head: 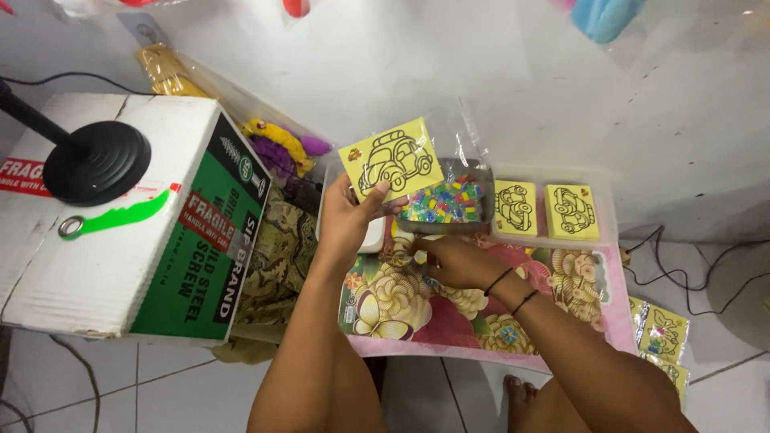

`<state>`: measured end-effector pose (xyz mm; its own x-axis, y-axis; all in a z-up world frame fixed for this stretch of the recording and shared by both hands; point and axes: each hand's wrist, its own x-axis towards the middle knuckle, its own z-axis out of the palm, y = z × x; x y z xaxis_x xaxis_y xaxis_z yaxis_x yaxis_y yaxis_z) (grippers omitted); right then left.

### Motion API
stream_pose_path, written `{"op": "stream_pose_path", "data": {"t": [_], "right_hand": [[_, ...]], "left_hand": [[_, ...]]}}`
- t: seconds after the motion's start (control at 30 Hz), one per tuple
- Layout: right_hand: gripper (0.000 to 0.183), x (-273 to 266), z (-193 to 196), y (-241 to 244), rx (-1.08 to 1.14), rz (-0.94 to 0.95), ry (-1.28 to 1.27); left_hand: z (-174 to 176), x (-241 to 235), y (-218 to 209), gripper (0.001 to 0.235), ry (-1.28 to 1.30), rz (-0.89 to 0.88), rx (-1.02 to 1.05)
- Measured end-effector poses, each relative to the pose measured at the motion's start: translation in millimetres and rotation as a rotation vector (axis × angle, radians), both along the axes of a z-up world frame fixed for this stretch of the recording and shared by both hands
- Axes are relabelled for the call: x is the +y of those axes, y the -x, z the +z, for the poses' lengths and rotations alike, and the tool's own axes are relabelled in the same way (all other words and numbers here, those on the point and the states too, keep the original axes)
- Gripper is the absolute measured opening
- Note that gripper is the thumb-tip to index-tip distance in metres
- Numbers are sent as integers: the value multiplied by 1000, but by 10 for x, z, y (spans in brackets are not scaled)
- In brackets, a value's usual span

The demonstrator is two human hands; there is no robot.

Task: The person sits on the floor and packs small colorful plastic toys into clear plastic bags. They place a yellow card with a car illustration into each bag, seal it, and arrange the finished packages on the floor.

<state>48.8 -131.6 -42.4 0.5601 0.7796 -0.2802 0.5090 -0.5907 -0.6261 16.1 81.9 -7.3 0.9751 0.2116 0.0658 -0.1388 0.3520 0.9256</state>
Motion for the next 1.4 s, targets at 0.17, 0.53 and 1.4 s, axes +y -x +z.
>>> {"op": "stream_pose_path", "data": {"t": [0.17,0.53,1.4], "right_hand": [[45,100,-43,84,-70,41,137],[35,-162,-389,-276,-355,-371,-35],[18,-407,-472,-645,-269,-366,115]], "left_hand": [[30,38,94,34,7,-15,-25],[115,95,272,32,39,-39,-87],[6,71,76,31,3,-60,-19]]}}
